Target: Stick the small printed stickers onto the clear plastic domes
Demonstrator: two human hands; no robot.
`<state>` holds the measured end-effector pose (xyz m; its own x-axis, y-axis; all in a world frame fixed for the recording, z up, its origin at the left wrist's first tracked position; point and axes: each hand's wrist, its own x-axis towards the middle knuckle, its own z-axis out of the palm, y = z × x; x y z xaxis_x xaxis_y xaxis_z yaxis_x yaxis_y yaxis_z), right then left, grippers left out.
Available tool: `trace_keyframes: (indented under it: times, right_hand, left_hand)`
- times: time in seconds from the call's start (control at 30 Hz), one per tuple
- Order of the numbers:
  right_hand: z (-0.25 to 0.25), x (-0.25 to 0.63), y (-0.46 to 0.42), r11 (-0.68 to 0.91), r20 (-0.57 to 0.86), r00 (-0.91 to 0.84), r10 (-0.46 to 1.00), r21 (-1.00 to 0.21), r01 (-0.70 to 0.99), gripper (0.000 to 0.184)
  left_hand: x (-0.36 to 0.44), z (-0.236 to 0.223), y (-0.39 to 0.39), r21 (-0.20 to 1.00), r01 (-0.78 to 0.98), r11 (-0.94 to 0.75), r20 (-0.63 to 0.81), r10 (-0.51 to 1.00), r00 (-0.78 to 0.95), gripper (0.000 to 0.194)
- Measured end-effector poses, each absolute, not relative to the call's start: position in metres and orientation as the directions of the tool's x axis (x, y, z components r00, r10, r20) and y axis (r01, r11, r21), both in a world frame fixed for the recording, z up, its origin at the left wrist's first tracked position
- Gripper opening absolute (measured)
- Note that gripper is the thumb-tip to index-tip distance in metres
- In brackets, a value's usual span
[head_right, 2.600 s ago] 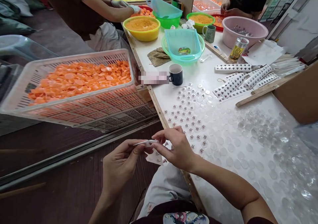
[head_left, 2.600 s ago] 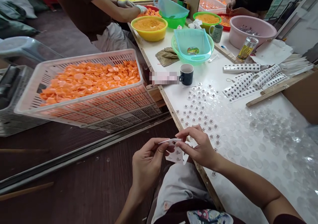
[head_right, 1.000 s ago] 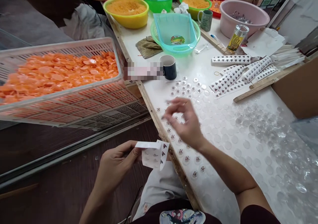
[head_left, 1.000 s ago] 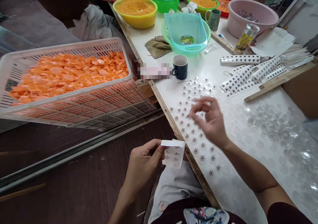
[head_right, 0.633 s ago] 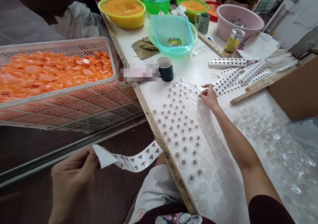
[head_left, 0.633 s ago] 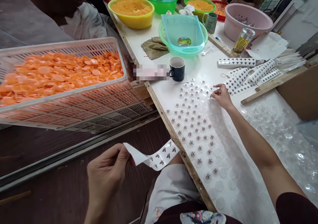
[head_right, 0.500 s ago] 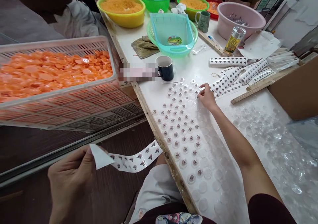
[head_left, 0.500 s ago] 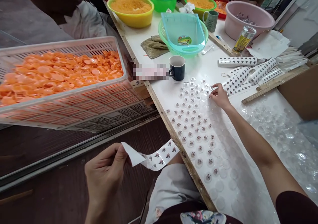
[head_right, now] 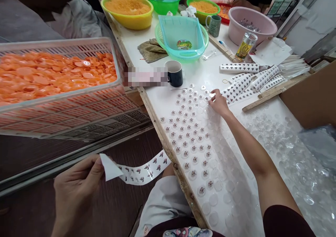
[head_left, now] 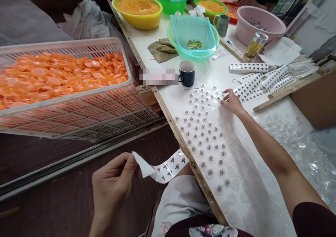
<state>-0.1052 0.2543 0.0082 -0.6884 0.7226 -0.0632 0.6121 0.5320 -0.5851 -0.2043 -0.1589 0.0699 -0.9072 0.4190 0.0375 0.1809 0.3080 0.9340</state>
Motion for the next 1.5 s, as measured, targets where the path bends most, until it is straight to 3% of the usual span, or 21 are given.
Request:
trace_keyframes:
  times: [0.07, 0.13, 0.33, 0.4, 0.6, 0.73, 0.87, 1.03, 1.23, 1.37, 1.5]
  right_hand:
    - [0.007, -0.105, 0.256, 0.502, -0.075, -0.683, 0.727, -0.620, 0.602, 0.039]
    - [0.005, -0.108, 0.255, 0.546, -0.066, -0.702, 0.709, -0.580, 0.605, 0.039]
    - [0.006, -0.123, 0.245, 0.730, -0.006, -0.758, 0.652, -0.268, 0.629, 0.037]
    - [0.011, -0.123, 0.249, 0.724, 0.009, -0.742, 0.670, -0.228, 0.651, 0.040]
    - [0.032, -0.099, 0.286, 0.522, 0.094, -0.565, 0.820, -0.527, 0.670, 0.021]
    - [0.033, -0.088, 0.294, 0.468, 0.060, -0.566, 0.822, -0.636, 0.613, 0.027]
    - [0.024, -0.090, 0.288, 0.471, 0.035, -0.577, 0.816, -0.618, 0.630, 0.007]
    - [0.016, -0.094, 0.294, 0.414, -0.114, -0.548, 0.829, -0.533, 0.738, 0.013]
    - [0.008, -0.102, 0.295, 0.433, -0.134, -0.517, 0.846, -0.394, 0.811, 0.009]
    - [0.008, -0.106, 0.291, 0.439, -0.103, -0.490, 0.866, -0.313, 0.842, 0.009]
    - [0.018, -0.104, 0.284, 0.448, -0.062, -0.483, 0.874, -0.286, 0.847, 0.021]
  left_hand:
    - [-0.204, 0.070, -0.158, 0.935, 0.169, 0.312, 0.025, 0.416, -0.909, 0.035]
    - [-0.205, 0.068, -0.158, 0.934, 0.170, 0.315, 0.023, 0.422, -0.906, 0.036]
    - [-0.203, 0.068, -0.155, 0.938, 0.174, 0.301, 0.026, 0.439, -0.898, 0.035]
    - [-0.202, 0.070, -0.155, 0.938, 0.163, 0.306, 0.013, 0.438, -0.899, 0.034]
    - [-0.205, 0.070, -0.159, 0.937, 0.170, 0.304, 0.029, 0.418, -0.908, 0.031]
    - [-0.207, 0.067, -0.157, 0.941, 0.174, 0.291, 0.033, 0.431, -0.902, 0.029]
    - [-0.206, 0.065, -0.155, 0.945, 0.173, 0.278, 0.031, 0.452, -0.892, 0.032]
    - [-0.209, 0.056, -0.161, 0.939, 0.197, 0.282, 0.059, 0.433, -0.899, 0.034]
    - [-0.207, 0.055, -0.163, 0.957, 0.131, 0.258, 0.011, 0.421, -0.907, 0.035]
    - [-0.208, 0.056, -0.165, 0.999, -0.032, 0.025, -0.040, 0.444, -0.895, 0.034]
    - [-0.222, 0.056, -0.165, 0.912, -0.159, -0.379, 0.115, 0.606, -0.787, 0.039]
